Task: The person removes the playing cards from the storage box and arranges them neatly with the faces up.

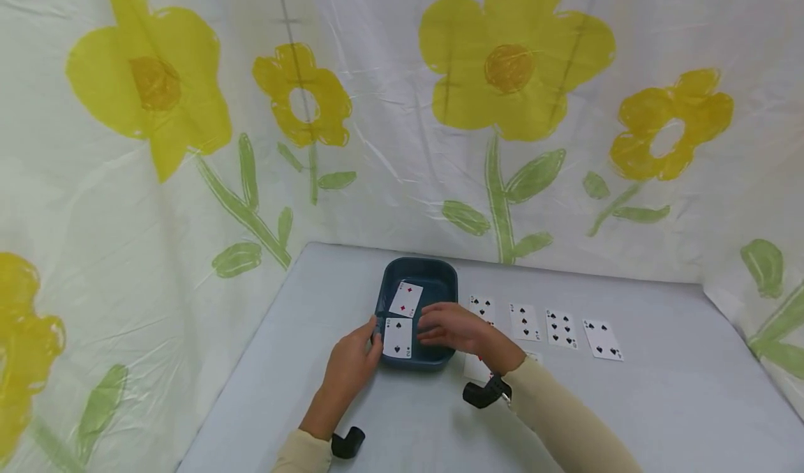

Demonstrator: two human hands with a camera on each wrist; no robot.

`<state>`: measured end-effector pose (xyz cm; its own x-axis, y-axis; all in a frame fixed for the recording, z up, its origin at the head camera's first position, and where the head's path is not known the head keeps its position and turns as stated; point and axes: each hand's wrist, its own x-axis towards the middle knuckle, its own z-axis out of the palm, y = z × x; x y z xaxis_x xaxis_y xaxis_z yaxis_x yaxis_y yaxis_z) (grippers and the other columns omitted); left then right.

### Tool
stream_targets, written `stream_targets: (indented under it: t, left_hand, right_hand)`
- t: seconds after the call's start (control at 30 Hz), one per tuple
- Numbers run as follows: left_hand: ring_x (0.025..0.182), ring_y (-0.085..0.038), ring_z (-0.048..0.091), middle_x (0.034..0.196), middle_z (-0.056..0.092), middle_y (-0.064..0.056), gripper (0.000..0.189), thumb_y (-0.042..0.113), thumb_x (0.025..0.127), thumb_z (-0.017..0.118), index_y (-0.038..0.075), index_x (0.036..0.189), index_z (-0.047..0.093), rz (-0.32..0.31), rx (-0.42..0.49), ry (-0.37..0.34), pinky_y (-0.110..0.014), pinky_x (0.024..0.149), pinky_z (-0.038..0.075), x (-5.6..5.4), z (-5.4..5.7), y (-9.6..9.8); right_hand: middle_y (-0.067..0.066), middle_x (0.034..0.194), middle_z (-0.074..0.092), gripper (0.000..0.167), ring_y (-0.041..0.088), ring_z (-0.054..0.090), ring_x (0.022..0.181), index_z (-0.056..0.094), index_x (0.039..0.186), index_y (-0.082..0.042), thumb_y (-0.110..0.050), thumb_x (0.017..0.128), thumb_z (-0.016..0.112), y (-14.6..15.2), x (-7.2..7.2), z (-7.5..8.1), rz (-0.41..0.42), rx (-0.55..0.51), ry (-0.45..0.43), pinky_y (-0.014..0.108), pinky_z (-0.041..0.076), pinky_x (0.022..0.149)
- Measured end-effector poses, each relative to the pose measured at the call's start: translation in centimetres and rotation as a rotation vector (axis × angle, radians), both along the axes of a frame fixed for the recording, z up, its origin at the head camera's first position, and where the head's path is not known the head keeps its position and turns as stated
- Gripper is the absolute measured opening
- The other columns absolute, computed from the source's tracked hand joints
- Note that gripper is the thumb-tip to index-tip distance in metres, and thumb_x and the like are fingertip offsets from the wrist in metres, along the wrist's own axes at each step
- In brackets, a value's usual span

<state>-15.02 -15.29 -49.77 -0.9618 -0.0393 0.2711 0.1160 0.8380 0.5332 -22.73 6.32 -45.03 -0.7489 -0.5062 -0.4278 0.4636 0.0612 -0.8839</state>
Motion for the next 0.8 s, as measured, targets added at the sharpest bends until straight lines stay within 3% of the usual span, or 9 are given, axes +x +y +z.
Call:
stream_targets:
  t: [0.37,0.57,0.8]
  left_hand:
    - [0.117,-0.029,0.064,0.129,0.065,-0.016,0.043,0.017,0.098,0.063,-0.005,0.135,0.06,-0.013,-0.009,0.035,-0.042,0.094,0.054,0.0,-0.2,-0.2]
    - [0.117,-0.029,0.064,0.129,0.065,-0.016,0.044,0.017,0.098,0.064,-0.004,0.136,0.06,-0.005,0.006,0.0,-0.042,0.094,0.054,0.0,-0.1,-0.1]
    - [0.118,-0.028,0.063,0.13,0.065,-0.015,0.043,0.017,0.098,0.065,-0.003,0.136,0.06,-0.005,0.011,0.006,-0.042,0.095,0.053,0.1,-0.1,-0.1]
  right_hand:
    - [0.034,0.134,0.051,0.051,0.044,0.061,0.115,0.039,0.142,0.012,-0.009,0.099,0.057,-1.7,-0.5,-0.9,0.001,0.113,-0.039,0.048,0.054,0.094]
    - [0.034,0.132,0.052,0.049,0.047,0.061,0.113,0.038,0.14,0.011,-0.008,0.099,0.058,-2.2,-0.6,-1.4,-0.005,0.109,-0.059,0.051,0.054,0.092]
    - [0.035,0.131,0.054,0.053,0.046,0.058,0.118,0.035,0.141,0.012,-0.008,0.097,0.057,-2.5,-0.9,-1.9,-0.039,0.079,-0.094,0.053,0.053,0.094]
